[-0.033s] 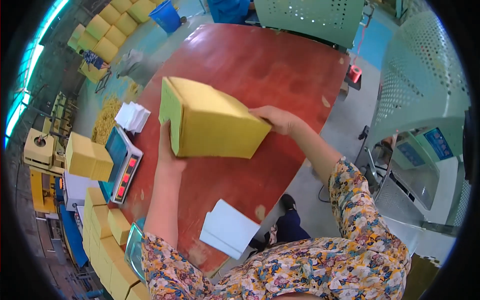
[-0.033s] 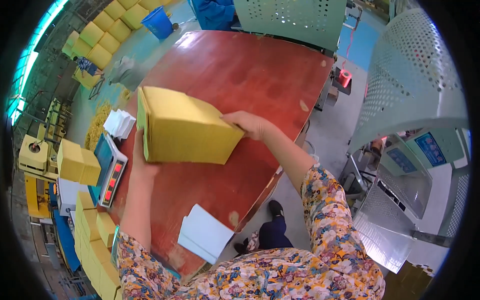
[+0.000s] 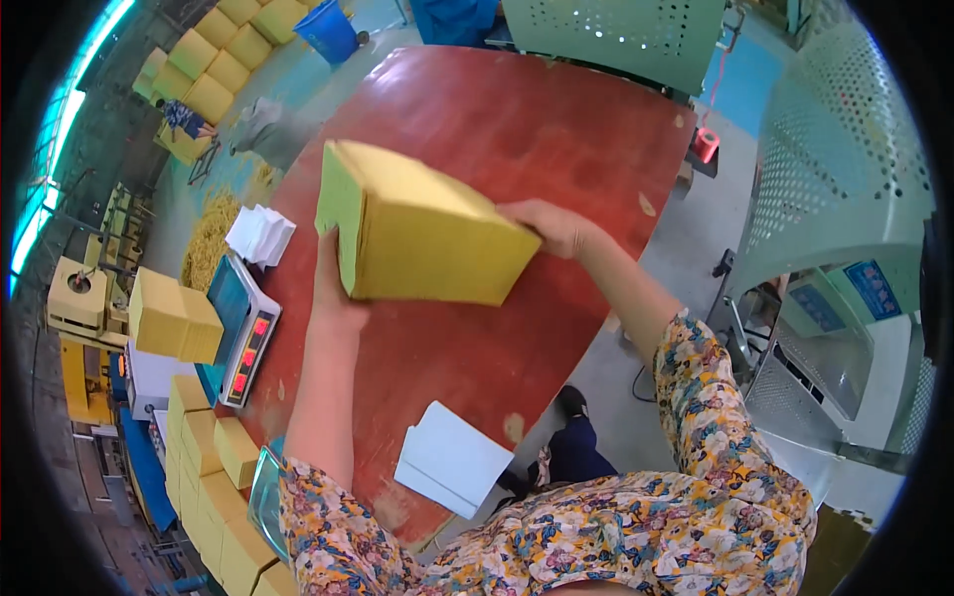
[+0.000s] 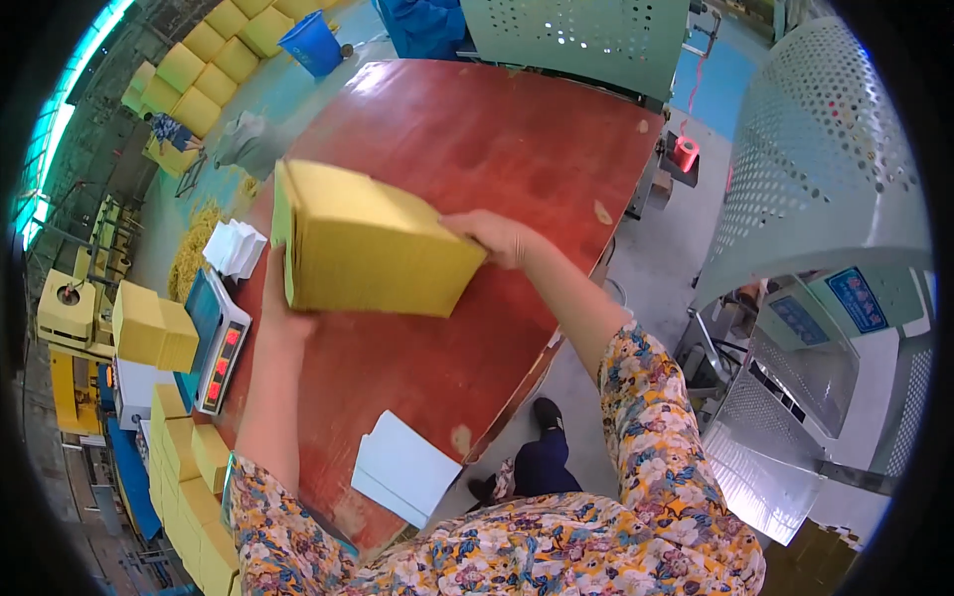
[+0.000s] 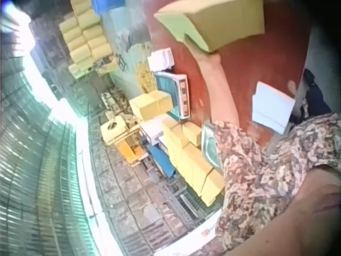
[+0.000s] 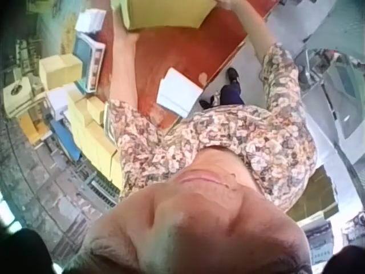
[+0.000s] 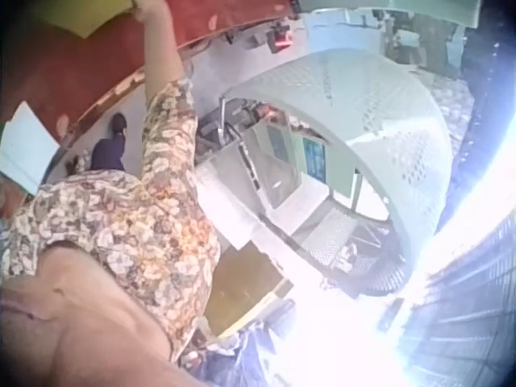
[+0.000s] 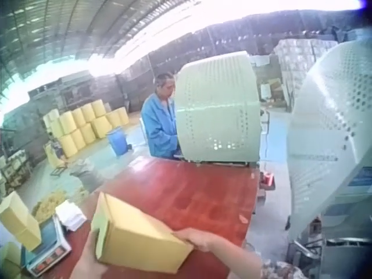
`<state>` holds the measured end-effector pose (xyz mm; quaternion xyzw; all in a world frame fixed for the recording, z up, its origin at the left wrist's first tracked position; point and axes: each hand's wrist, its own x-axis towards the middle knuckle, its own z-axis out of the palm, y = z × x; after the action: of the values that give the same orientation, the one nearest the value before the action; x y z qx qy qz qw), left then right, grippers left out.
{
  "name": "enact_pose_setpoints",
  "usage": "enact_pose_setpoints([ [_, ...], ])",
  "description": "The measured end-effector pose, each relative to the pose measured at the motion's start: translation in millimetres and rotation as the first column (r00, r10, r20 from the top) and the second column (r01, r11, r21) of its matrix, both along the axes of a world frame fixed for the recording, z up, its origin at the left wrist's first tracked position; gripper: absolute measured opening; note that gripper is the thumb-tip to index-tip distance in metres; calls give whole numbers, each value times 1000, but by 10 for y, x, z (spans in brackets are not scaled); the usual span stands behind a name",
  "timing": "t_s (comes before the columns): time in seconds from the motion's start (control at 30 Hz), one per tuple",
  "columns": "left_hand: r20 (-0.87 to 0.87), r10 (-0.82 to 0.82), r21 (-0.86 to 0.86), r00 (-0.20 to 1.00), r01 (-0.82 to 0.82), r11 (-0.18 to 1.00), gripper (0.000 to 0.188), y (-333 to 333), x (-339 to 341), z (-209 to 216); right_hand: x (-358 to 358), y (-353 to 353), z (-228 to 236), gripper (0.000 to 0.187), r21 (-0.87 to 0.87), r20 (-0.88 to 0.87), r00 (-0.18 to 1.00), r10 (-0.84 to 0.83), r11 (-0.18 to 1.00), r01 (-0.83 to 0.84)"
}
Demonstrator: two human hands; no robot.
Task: Weigh stacks of textured yellow manufactured sheets on an electronic scale and organize them on a workbench.
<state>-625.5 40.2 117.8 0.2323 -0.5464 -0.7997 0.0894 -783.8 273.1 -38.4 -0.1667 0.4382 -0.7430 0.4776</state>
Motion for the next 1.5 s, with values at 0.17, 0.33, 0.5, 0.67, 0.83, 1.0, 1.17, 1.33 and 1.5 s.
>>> enact_pose_setpoints([
  [0.17, -57, 150, -591, 987, -154, 792, 66, 325, -1006, 270, -628, 211, 328, 36, 232, -284, 949, -137, 951, 206],
  [0.33, -359, -228, -863, 905, -416, -289, 75, 141, -1228, 475, 327, 236, 284, 23, -142, -853, 108, -510, 428, 893],
  [0.5, 295, -508, -954, 809, 221, -202, 83, 222, -1171, 874, 1239, 385, 225, 28, 1, -933, 242, -265, 672, 740],
  [0.67, 231, -576, -865, 784, -105, -491, 92, 230, -806, 726, 884, 6, 180, 37, 7, -995, 63, -77, 575, 818],
  [0.83, 57, -575, -841, 816, -272, -469, 99, 153, -1432, 382, 240, -197, 66, 34, -149, -989, -127, -79, 504, 851],
  [1.0, 17, -567, -820, 824, -313, -480, 103, 32, -2795, 306, -1038, -340, -18, 29, -129, -986, -163, 38, 443, 887],
  [1.17, -4, -393, -747, 919, -264, -610, 103, 41, -3825, 264, -1963, -545, 124, 28, 30, -995, -1, 95, 317, 948],
  [1.33, 1, -264, -777, 965, -165, -607, 99, -26, -4208, 365, -2217, -700, 190, 24, 76, -997, 82, -7, 327, 942],
  [1.5, 110, -164, -803, 980, -10, -596, 99, 33, -3890, 538, -2334, -559, 111, 16, 51, -981, 112, -158, 346, 937],
])
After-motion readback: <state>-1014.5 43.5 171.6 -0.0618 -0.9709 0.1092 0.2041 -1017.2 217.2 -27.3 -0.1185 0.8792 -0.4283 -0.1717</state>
